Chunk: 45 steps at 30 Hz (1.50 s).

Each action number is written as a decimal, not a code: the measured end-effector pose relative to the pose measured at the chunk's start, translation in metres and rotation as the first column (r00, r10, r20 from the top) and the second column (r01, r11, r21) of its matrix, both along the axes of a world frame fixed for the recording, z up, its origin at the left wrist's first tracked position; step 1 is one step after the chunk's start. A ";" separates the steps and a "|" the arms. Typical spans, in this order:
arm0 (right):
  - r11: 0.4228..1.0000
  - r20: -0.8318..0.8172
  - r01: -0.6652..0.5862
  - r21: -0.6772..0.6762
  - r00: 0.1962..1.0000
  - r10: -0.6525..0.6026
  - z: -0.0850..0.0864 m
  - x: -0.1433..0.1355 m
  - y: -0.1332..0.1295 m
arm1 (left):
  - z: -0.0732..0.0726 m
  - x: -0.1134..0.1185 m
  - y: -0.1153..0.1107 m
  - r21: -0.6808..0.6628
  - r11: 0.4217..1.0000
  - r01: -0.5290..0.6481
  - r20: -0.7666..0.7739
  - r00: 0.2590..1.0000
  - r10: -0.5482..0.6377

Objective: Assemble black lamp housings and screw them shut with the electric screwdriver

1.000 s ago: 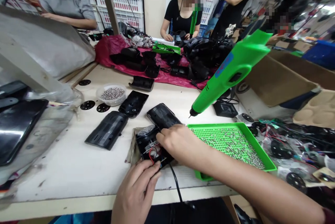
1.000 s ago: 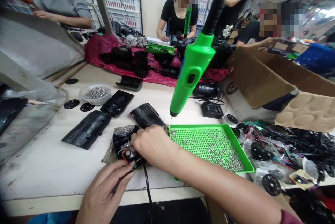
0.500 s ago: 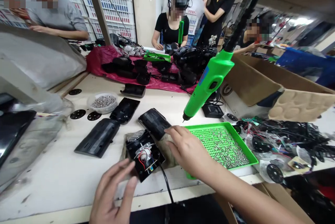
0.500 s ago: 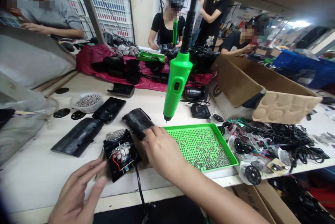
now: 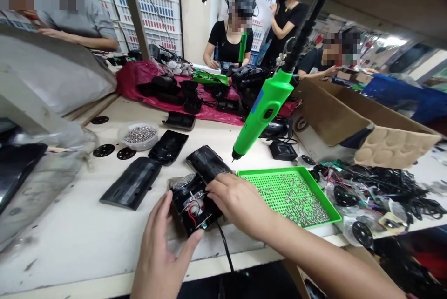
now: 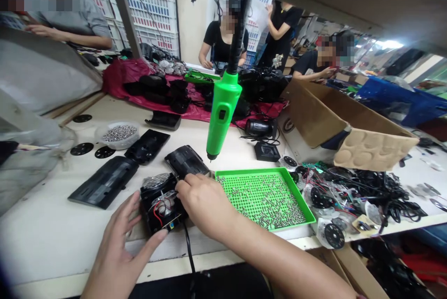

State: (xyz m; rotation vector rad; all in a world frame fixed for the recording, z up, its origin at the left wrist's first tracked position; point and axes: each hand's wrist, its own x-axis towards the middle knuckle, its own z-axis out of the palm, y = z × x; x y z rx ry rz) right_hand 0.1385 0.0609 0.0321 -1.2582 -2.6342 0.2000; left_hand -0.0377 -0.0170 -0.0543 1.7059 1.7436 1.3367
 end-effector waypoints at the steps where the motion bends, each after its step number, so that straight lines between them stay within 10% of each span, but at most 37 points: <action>1: 0.999 0.020 -0.026 0.019 0.999 0.026 0.000 -0.002 0.002 | 0.001 0.003 0.002 0.017 1.000 -0.007 -0.055 0.998 0.008; 12: 0.966 0.117 -0.234 0.105 0.968 0.222 -0.001 -0.002 0.015 | 0.000 -0.001 0.004 0.015 0.999 0.038 -0.238 0.971 -0.033; 33: 0.998 -0.089 0.014 -0.059 0.996 -0.020 -0.014 0.007 -0.001 | 0.002 0.008 0.007 -0.132 0.991 0.031 -0.009 0.999 -0.033; 45: 0.897 -0.055 0.230 -0.378 0.961 -0.269 -0.013 0.008 -0.021 | 0.002 0.004 0.007 -0.170 0.984 0.051 0.053 0.998 -0.043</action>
